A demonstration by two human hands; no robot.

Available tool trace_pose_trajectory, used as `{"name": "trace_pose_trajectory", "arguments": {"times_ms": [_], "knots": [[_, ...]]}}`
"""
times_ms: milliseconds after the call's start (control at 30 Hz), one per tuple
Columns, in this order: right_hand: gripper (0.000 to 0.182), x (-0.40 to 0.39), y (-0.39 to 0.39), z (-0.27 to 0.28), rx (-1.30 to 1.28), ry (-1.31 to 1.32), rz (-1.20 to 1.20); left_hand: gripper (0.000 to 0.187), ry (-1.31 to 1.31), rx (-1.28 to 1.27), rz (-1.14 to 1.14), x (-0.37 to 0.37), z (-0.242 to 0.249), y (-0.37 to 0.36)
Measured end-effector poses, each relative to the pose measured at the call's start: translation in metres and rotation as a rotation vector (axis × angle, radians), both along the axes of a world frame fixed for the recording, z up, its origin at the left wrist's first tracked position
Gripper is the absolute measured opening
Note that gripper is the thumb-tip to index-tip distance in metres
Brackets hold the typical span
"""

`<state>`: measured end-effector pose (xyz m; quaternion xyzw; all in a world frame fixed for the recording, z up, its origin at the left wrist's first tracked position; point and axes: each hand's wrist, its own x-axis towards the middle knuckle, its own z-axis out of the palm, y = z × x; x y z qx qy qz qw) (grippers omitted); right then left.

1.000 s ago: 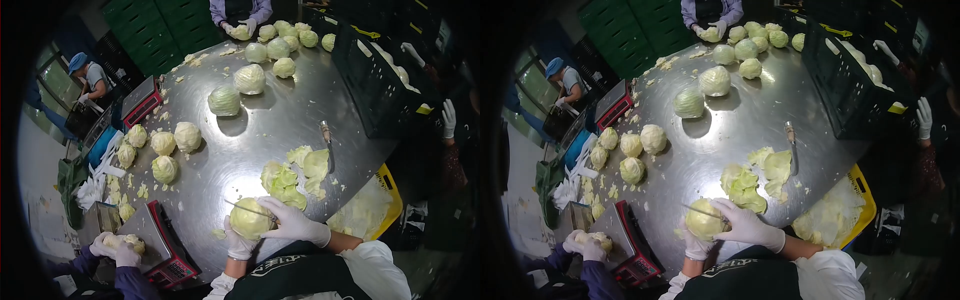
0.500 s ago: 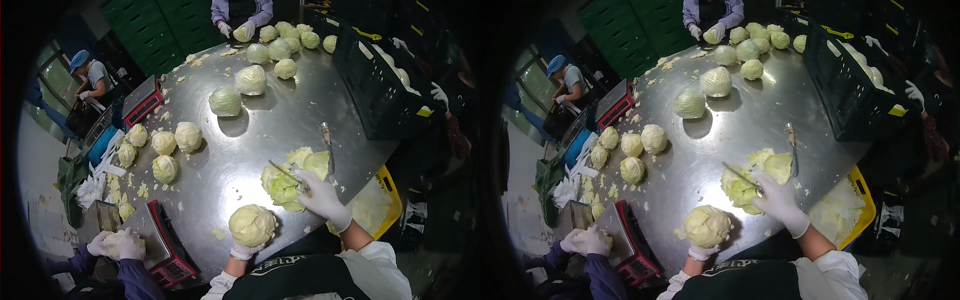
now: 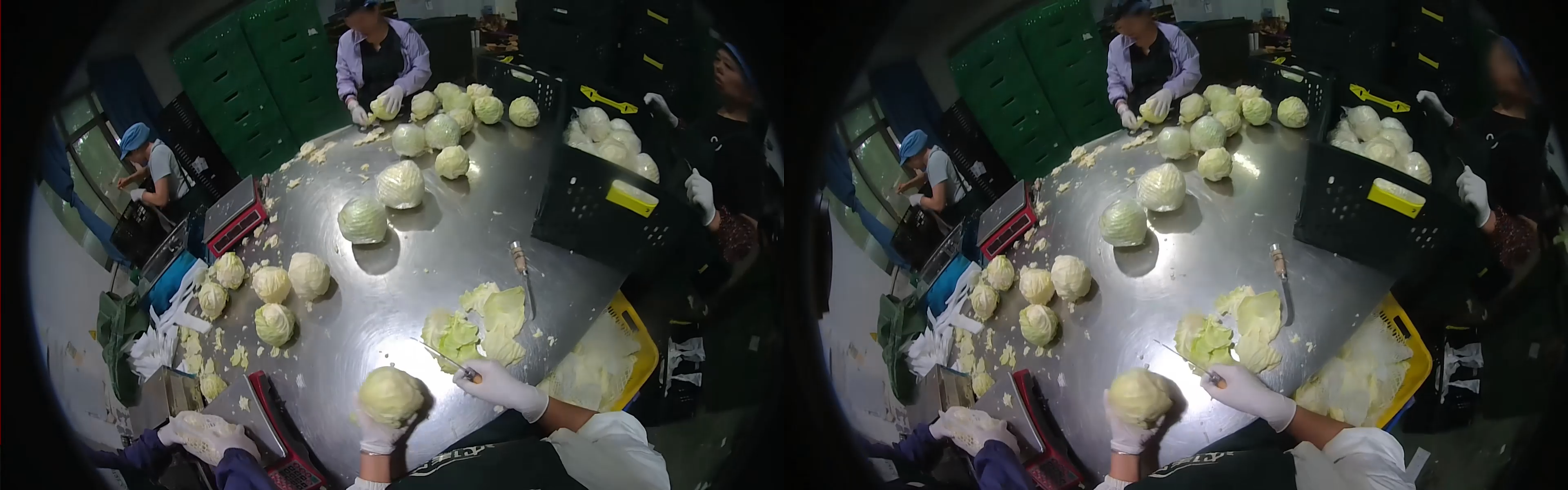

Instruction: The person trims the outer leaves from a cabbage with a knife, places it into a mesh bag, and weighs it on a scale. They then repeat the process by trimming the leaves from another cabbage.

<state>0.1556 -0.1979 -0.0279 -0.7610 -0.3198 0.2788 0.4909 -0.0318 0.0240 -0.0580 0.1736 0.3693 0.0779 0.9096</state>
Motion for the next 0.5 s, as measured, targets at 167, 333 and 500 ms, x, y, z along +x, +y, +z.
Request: {"name": "trace_pose_trajectory", "arguments": {"times_ms": [167, 333, 500], "knots": [[0.045, -0.016, -0.028, -0.011, 0.019, 0.105, -0.051, 0.074, 0.064, 0.047, 0.466, 0.0, 0.021, 0.074], [0.035, -0.054, -0.05, 0.003, -0.052, 0.58, -0.071, 0.079, -0.331, -0.033, 0.854, -0.008, 0.003, 0.148], [0.028, -0.069, -0.073, -0.06, 0.008, 0.677, 0.01, 0.088, -0.184, 0.396, 0.415, 0.073, 0.025, 0.131]]}}
